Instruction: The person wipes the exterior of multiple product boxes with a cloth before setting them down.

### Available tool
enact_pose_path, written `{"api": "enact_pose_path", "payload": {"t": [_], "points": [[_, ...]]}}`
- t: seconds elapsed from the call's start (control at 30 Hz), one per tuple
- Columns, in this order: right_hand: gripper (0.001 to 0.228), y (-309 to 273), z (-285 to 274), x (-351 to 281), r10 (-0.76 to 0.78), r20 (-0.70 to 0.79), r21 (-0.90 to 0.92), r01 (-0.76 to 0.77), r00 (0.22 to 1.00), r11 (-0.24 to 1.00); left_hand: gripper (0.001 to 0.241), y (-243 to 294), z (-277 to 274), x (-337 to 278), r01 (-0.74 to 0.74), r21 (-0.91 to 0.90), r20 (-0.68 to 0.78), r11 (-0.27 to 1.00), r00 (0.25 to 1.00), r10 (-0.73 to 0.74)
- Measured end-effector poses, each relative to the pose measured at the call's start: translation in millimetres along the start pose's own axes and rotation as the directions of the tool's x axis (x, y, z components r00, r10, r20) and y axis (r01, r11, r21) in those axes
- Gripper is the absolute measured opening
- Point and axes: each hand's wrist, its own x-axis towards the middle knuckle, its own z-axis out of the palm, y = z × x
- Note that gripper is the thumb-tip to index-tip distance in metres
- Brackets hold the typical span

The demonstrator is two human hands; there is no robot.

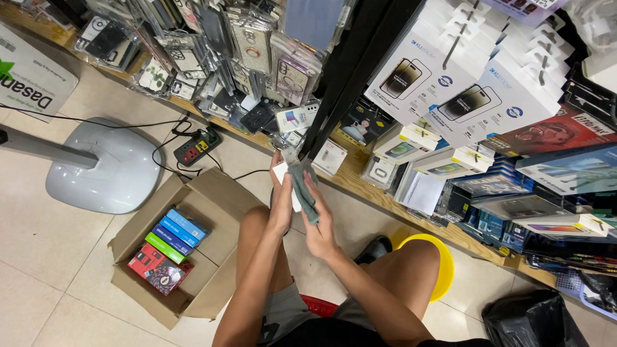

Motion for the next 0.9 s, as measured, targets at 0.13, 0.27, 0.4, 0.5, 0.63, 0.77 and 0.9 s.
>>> {"api": "enact_pose_path", "payload": {"t": [0.13, 0.27, 0.4, 0.5, 0.63, 0.77, 0.9], "points": [[0.049, 0.9, -8.4, -9.3, -0.048, 0.093, -0.113, 0.058, 0.995, 0.992, 0.062, -25.8, -3.8, 7.5, 0.225, -0.414, -0.053, 0.882, 0.961, -0.27], [0.059, -12.5, -14.0, -10.0, -0.049, 0.235, -0.316, 0.124, 0.971, 0.941, 0.062, -10.1, -4.9, 1.1, 0.314, -0.669, 0.047, 0.673, 0.922, -0.384], [0.061, -7.7, -16.2, 1.1, -0.004, 0.268, -0.421, 0.121, 0.963, 0.899, 0.054, -40.0, -15.2, -3.9, 0.336, -0.656, 0.104, 0.676, 0.927, -0.36], [0.065, -12.5, -14.5, 13.5, 0.016, 0.286, -0.504, 0.137, 0.958, 0.853, 0.059, -62.5, -22.2, -6.3, 0.356, -0.639, 0.149, 0.682, 0.927, -0.344], [0.063, -21.1, -14.2, 36.5, 0.081, 0.24, -0.526, 0.06, 0.967, 0.848, 0.061, -70.6, -23.3, -7.6, 0.396, -0.588, 0.208, 0.705, 0.917, -0.341], [0.054, -33.2, -12.7, 67.6, 0.134, 0.179, -0.513, -0.024, 0.975, 0.858, 0.062, -97.3, -28.0, -10.1, 0.373, -0.547, 0.231, 0.749, 0.928, -0.293], [0.046, -36.7, -20.6, 84.8, 0.191, 0.144, -0.522, -0.089, 0.971, 0.848, 0.067, -80.0, -25.4, -12.6, 0.375, -0.541, 0.252, 0.753, 0.926, -0.28]]}}
